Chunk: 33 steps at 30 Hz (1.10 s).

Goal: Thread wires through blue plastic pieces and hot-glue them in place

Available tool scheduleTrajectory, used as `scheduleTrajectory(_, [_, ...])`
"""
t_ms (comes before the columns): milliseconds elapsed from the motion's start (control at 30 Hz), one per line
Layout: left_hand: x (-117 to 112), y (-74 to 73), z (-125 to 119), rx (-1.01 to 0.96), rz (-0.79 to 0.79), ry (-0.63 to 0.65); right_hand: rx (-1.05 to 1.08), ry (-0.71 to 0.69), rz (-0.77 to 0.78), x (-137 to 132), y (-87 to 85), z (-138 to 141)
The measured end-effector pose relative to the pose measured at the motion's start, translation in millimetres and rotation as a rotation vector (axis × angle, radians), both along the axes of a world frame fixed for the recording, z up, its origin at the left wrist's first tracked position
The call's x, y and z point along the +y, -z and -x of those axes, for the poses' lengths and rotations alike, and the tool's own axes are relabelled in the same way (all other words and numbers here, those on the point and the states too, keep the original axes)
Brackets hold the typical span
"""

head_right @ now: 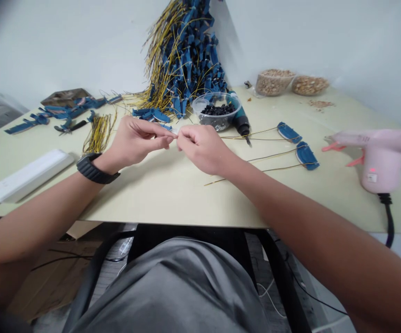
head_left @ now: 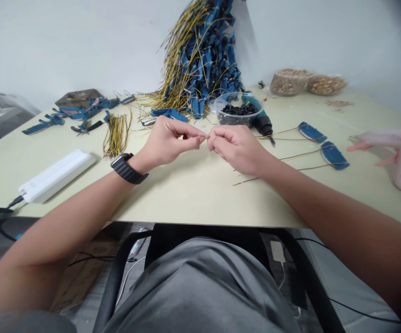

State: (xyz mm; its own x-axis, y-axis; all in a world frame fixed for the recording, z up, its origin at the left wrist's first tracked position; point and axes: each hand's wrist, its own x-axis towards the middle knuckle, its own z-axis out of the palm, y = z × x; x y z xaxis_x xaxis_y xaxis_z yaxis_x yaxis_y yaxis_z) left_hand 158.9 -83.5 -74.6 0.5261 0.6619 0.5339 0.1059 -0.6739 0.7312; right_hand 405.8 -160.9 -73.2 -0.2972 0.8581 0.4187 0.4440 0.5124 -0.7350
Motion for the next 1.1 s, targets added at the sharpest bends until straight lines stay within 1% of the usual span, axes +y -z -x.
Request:
scheduleTrajectory(233, [3.3, 6.3, -1.0, -0.018, -0.102, 0.02, -0.056, 0.042, -0.025, -0.1, -0.5, 1.5])
scheduleTrajectory(400, [4.1, 10.5, -2.1, -0.033, -0.146, 0.029, -0.077, 0.055, -0.05, 1.4, 0.6, 1.9])
scheduleTrajectory(567, [3.0, 14.4, -3.8, -0.047, -0.112, 0.011, -0.1, 0.079, -0.073, 2.7, 1.2, 4.1])
scheduleTrajectory(800, [-2.2, 12.9, -5.8, -0.057, -0.088, -0.051, -0.052, 0.093, -0.017, 0.5, -1.0, 6.3])
scheduleTrajectory(933, [-4.3, 12.5, -5.0, -0.032, -0.136, -0.074, -0.033, 0.101, -0.024, 0.1, -0.8, 6.7])
scheduleTrajectory(1100, [-5.3, 13.7, -5.0, -0.022, -0.188, -0.078, -0.079, 0.136, -0.054, 0.7, -0.1, 8.6])
